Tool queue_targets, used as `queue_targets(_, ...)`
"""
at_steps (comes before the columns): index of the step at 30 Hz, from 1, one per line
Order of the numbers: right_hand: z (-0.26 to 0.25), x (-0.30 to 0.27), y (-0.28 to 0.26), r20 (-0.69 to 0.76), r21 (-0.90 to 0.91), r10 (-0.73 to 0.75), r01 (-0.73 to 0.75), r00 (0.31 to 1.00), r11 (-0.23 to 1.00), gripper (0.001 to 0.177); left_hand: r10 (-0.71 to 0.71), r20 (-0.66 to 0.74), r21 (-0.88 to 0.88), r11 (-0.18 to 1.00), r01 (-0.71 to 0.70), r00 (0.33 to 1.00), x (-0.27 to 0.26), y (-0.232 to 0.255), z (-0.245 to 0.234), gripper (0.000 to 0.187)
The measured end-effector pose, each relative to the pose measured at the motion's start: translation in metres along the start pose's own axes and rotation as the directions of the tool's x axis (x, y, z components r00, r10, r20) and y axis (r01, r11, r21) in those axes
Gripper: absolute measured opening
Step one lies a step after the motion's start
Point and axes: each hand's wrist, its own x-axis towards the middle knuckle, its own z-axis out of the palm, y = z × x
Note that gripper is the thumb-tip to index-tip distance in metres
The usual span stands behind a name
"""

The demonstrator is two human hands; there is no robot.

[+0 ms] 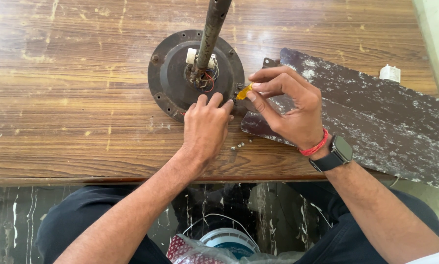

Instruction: The person attaches fan blades to the motor housing of an electric fan using a screwdriver. They align each blade, insert screws, and tighten them to secure the blades to the central hub.

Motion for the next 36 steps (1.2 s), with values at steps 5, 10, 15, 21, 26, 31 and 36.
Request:
queue_targets(5,0.0011,-0.0003,0.0006,-0.014,-0.001,0.006,-0.006,1.000,1.000,0.017,0.001,-0.002,0.004,1.000,-0.001,1.000,-0.0006,0.0002,-0.0003,0.032)
queue_targets(10,0.0009,-0.0002,0.0007,-0.005,0.027,-0.008,0.008,1.000,1.000,0.018,0.000,0.009,0.004,1.000,0.000,1.000,-0.0001,0.0000,0.0001,0.032)
queue_targets(15,0.0008,-0.0010,0.0004,-0.002,-0.017,0.006,-0.006,1.000,1.000,0.017,0.000,0.004,0.003,1.000,0.000,1.000,-0.0003,-0.0005,0.0004,0.033)
queue_targets(21,0.0000,-0.0005,0.0012,-0.003,0.027,-0.001,0.001,1.000,1.000,0.018,-0.002,0.004,0.001,1.000,0.002,1.000,-0.0002,0.0000,0.0013,0.032)
queue_targets(26,0.0002,-0.0011,0.0014,0.000,0.000,0.015,-0.015,1.000,1.000,0.015,-0.003,0.004,0.000,1.000,0.003,1.000,-0.0001,-0.0003,0.0017,0.032)
queue_targets(31,0.0008,-0.0012,0.0017,-0.011,-0.005,0.023,-0.023,1.000,1.000,0.017,0.003,-0.006,-0.002,1.000,-0.003,1.000,-0.0002,-0.0006,0.0015,0.032)
queue_targets(36,0.0017,-0.0009,0.0004,-0.005,0.006,0.013,-0.013,1.000,1.000,0.018,0.004,0.000,0.004,1.000,-0.004,1.000,-0.0005,-0.0005,0.0017,0.031)
